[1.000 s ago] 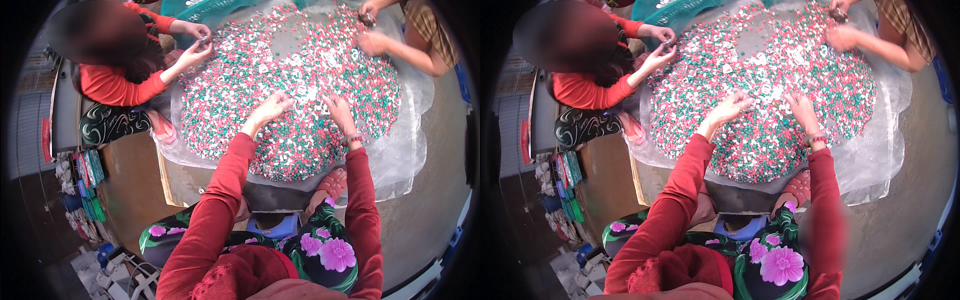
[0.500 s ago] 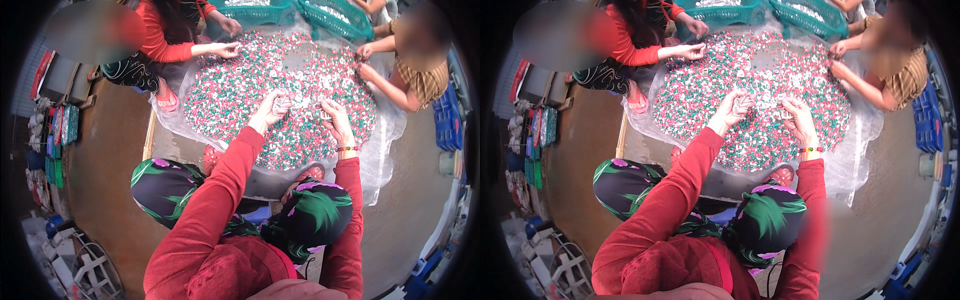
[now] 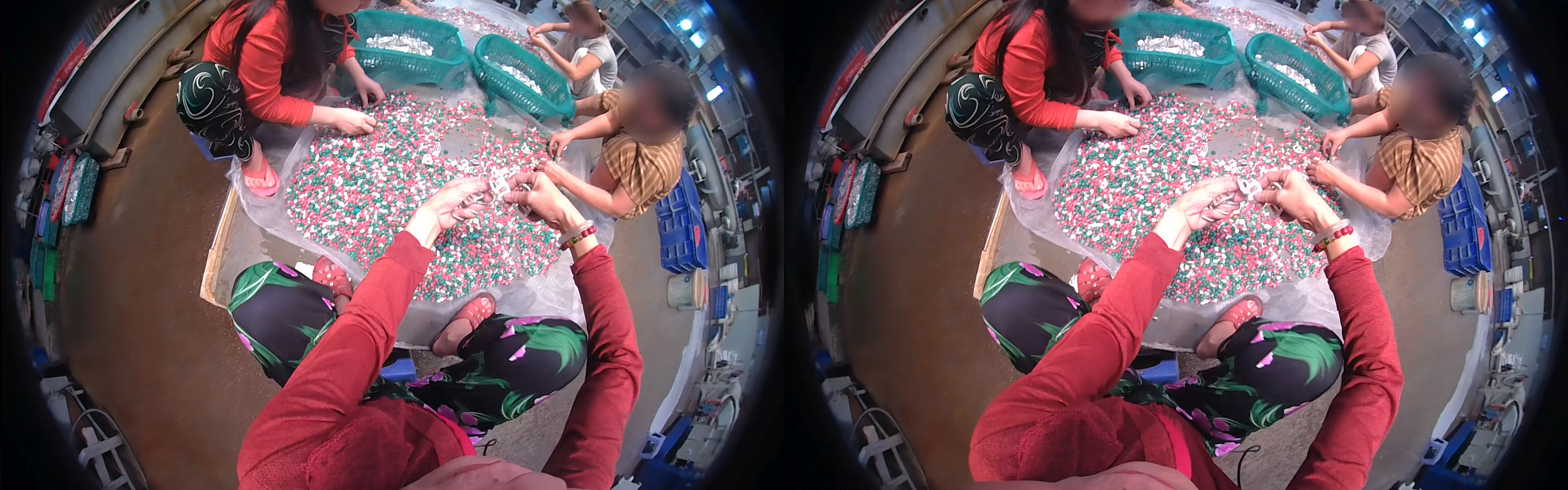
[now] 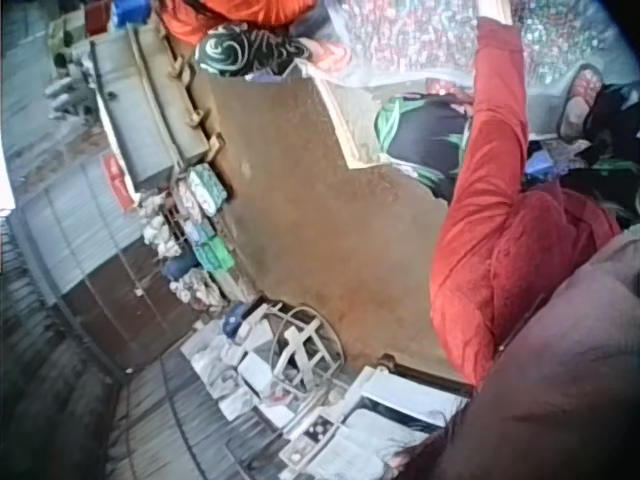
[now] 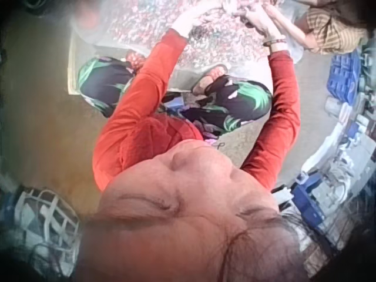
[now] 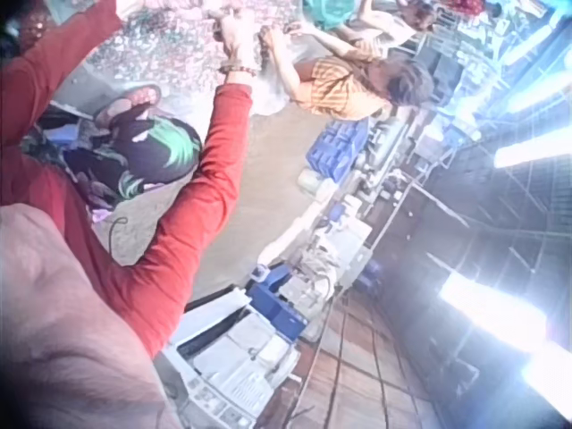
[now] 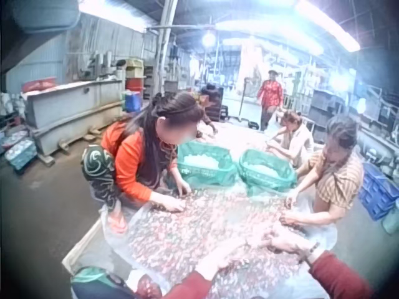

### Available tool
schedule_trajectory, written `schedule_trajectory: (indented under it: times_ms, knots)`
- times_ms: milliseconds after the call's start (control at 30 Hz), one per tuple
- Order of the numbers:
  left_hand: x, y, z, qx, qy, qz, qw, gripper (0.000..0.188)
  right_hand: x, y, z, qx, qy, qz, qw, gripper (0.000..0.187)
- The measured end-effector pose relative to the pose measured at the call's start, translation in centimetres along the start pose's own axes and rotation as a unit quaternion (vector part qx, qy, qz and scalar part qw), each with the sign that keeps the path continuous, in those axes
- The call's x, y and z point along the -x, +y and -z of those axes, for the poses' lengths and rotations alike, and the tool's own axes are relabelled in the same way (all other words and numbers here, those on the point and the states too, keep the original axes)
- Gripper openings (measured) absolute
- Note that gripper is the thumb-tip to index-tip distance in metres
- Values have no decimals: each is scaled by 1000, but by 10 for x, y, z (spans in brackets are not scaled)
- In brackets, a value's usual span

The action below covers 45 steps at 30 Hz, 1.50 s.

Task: The person sits at a table covered with a large pile of red, green, and white bottle caps. They repeatedly pick up caps by hand, inspect them, and place them into green baskets. Other people at the table perform similar sorting actions.

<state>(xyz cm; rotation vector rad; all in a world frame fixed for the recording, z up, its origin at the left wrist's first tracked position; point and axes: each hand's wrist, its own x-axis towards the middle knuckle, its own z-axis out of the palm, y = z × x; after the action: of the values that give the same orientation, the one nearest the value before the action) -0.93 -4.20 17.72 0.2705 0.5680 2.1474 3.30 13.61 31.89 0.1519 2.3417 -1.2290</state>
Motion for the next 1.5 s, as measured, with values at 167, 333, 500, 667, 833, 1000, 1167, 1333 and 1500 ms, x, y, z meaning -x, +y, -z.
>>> schedule_trajectory:
  times_ms: [167, 333, 500, 667, 833, 1000, 1167, 1333, 1500]
  knots:
    - [11, 17, -31, -19, 16, 27, 999, 18, 6, -16, 5, 158, -10, 49, 986, 9]
    - [1, 9, -46, -94, -4, 12, 995, 25, 20, -26, 10, 192, 49, 46, 979, 10]
    - [-24, -18, -51, 90, 17, -111, 990, 15, 5, 11, -8, 137, 284, 212, 925, 15]
    - [-28, -24, -75, 52, 166, -178, 969, 12, 5, 34, -24, 231, 363, 368, 825, 21]
    - [-28, -31, -27, 96, 197, -166, 961, 14, 4, 39, -61, 89, 336, 400, 848, 20]
    - [-20, -73, 23, 261, 147, -123, 946, 26, -11, 76, -65, -503, 129, 136, 844, 12]
    - [-54, -129, 47, 308, 247, -101, 913, 30, -42, 118, -88, 174, 352, 233, 890, 18]
    - [-28, -163, 48, 519, 184, -161, 819, 39, -64, 140, -137, 316, 302, 137, 889, 46]
    - [-79, -132, 81, 358, 396, -144, 833, 37, -53, 113, -88, 98, 316, 138, 933, 54]
